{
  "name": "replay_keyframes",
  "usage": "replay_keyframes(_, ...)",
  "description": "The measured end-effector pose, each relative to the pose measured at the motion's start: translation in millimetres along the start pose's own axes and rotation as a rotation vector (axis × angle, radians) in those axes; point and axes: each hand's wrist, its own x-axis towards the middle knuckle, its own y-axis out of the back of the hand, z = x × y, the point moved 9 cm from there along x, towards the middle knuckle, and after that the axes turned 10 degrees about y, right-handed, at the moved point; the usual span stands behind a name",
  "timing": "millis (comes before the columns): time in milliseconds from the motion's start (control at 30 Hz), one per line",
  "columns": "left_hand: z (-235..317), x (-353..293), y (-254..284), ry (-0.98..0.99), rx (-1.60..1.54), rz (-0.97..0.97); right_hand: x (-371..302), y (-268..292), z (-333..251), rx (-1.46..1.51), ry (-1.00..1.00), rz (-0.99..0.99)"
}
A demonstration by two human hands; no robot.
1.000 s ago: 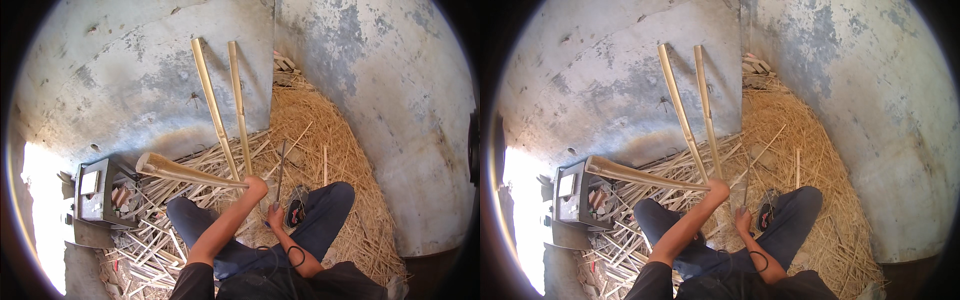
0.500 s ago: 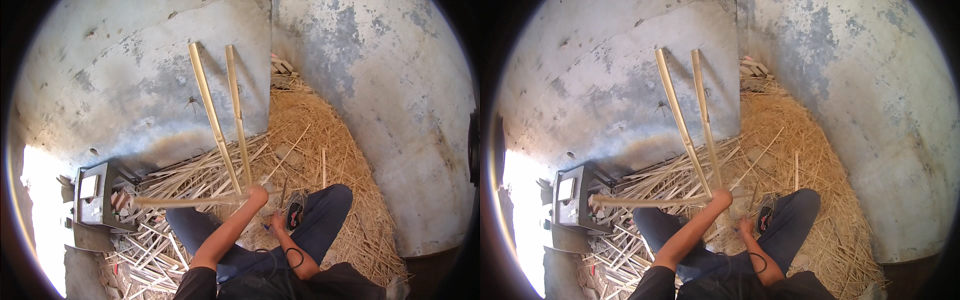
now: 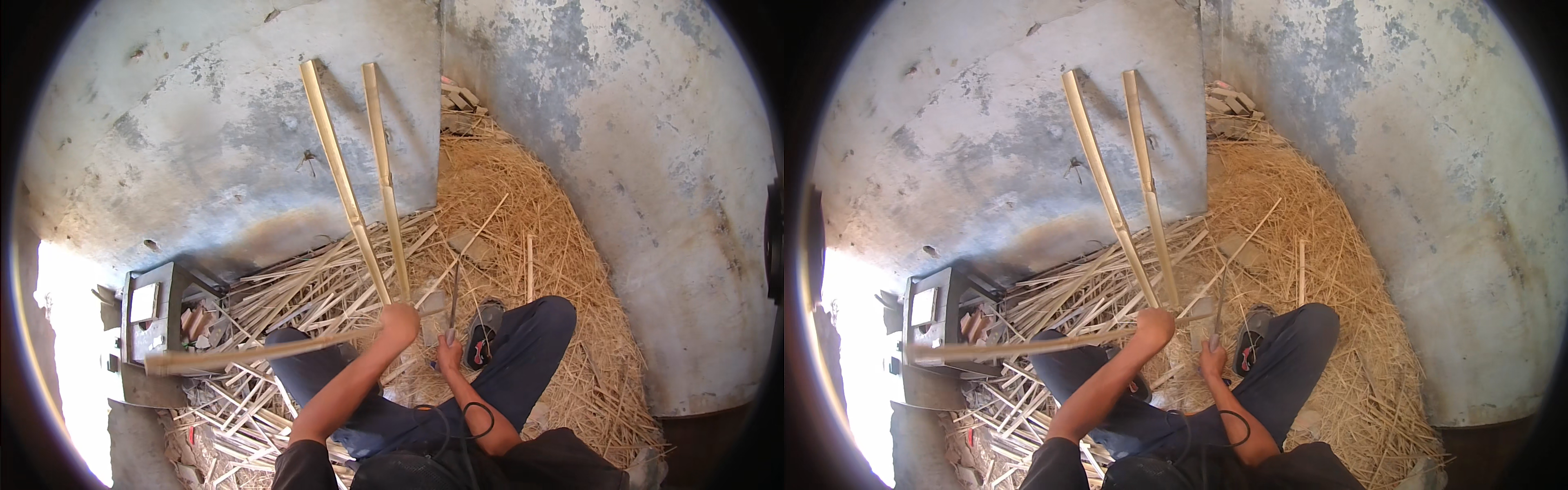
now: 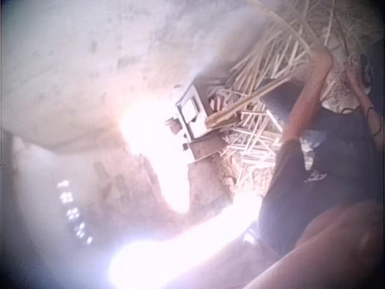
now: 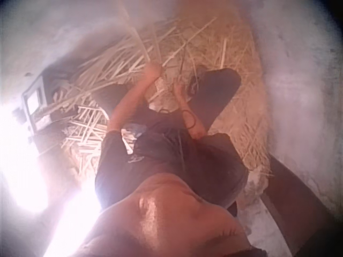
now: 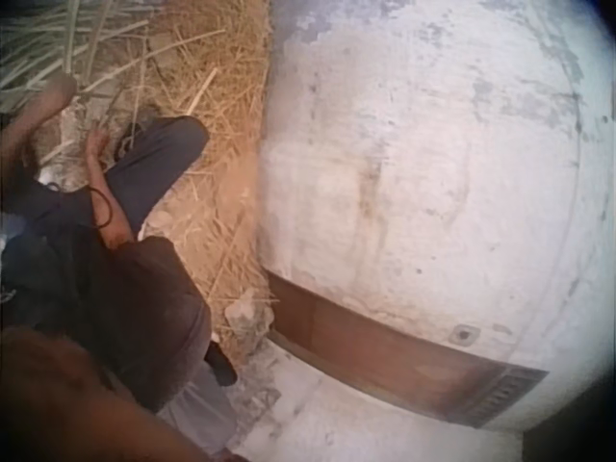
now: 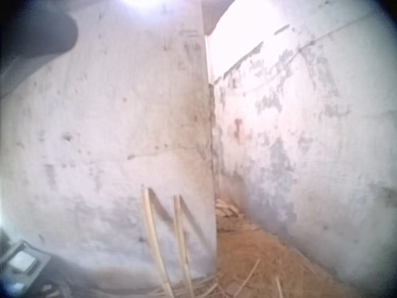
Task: The person sits on a straw-covered floor and uses a knife to split a long bamboo pole into thin strips. They hold the bamboo with one hand and use the knife in the other to shave and separate the material, occasionally using a larger blade to assist in splitting the pole.
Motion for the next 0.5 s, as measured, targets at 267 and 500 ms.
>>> replay_keyframes(267, 7, 49, -21, 0.039, 0.132, -0.098, -32, -28, -10, 0.581, -0.468, -0.309)
replay_keyframes(500, 0, 75, -14, 0.106, 0.072, -0.042, -39, -4, -62, 0.333, -0.214, -0.326)
